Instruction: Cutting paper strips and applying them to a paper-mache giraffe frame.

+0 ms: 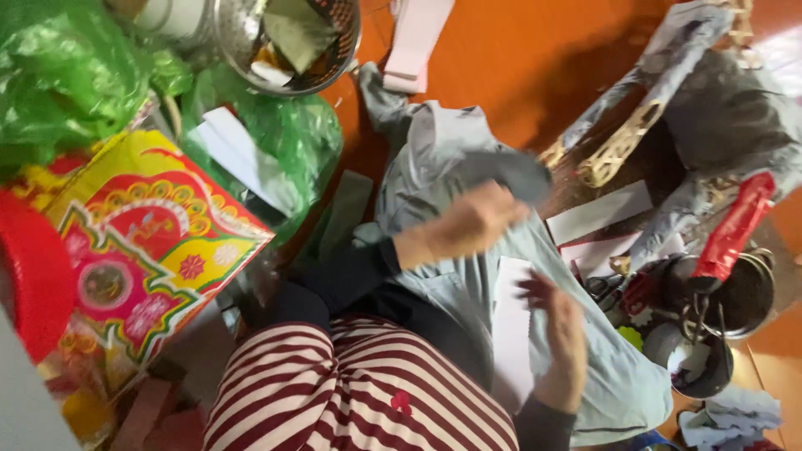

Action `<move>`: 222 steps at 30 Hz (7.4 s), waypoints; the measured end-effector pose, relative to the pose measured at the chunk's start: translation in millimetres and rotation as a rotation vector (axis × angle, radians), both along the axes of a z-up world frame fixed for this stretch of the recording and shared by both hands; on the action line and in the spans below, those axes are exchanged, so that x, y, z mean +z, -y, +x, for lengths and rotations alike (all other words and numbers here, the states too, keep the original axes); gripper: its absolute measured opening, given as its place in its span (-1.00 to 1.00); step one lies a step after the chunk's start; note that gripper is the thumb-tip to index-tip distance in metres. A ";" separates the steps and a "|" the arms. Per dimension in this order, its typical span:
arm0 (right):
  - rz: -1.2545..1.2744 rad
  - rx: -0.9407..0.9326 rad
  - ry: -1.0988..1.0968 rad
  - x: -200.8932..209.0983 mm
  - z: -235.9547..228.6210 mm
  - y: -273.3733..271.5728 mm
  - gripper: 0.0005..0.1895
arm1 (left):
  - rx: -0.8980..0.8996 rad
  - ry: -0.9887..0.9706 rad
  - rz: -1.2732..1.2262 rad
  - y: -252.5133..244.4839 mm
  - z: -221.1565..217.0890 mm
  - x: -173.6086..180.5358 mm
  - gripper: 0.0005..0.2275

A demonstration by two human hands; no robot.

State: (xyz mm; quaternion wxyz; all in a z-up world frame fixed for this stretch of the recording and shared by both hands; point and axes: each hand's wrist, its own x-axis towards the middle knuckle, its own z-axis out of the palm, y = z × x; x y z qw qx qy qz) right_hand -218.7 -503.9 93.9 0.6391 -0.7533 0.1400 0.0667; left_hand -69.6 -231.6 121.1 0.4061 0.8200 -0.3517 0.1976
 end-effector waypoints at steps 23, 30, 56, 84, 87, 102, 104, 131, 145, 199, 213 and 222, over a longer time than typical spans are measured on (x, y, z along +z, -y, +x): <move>0.617 -0.930 0.377 -26.4 -85.0 145.8 -0.65 | -0.566 -0.571 0.362 257.3 10.1 -177.2 -0.62; 0.626 -0.976 0.357 -38.4 -83.9 152.7 -0.61 | -0.194 -0.828 0.323 362.4 2.5 -178.3 -0.04; 0.436 -0.783 0.261 -0.8 -65.8 132.4 -0.48 | -1.211 -1.209 -1.341 268.1 222.4 73.5 -0.54; 0.065 -0.585 -0.301 -68.1 -40.7 134.0 -0.59 | -0.856 -1.953 -0.761 120.3 23.9 -148.9 -0.40; -0.035 -0.313 -0.366 -93.2 -22.0 115.3 -0.60 | -0.834 -2.016 -0.647 122.6 18.3 -161.9 -0.39; 0.442 -0.320 -0.424 -110.8 8.4 105.1 -0.50 | -0.797 -1.889 -0.561 123.8 34.1 -182.6 -0.47; 0.463 -0.342 -0.317 -106.1 8.6 98.8 -0.44 | -0.580 -1.798 -0.531 128.0 36.6 -192.6 -0.44; 0.404 -0.569 -0.140 -119.2 20.4 99.5 -0.83 | -0.444 -1.707 -0.625 107.6 36.8 -112.7 -0.64; 0.414 -0.159 -0.189 -130.5 21.2 78.6 -0.50 | -0.558 -1.306 -0.087 104.0 31.5 -117.4 -0.37; -0.788 0.052 0.533 42.3 149.4 9.4 -0.79 | -0.908 -2.080 -1.359 99.2 65.3 -78.7 -0.48; -0.858 0.009 0.383 30.4 202.2 8.5 -0.78 | -0.578 -1.634 -1.040 121.1 43.7 -112.2 -0.61; -0.745 0.039 0.205 21.5 211.1 13.1 -0.69 | -0.300 -1.780 -1.168 140.0 63.4 -74.5 -0.67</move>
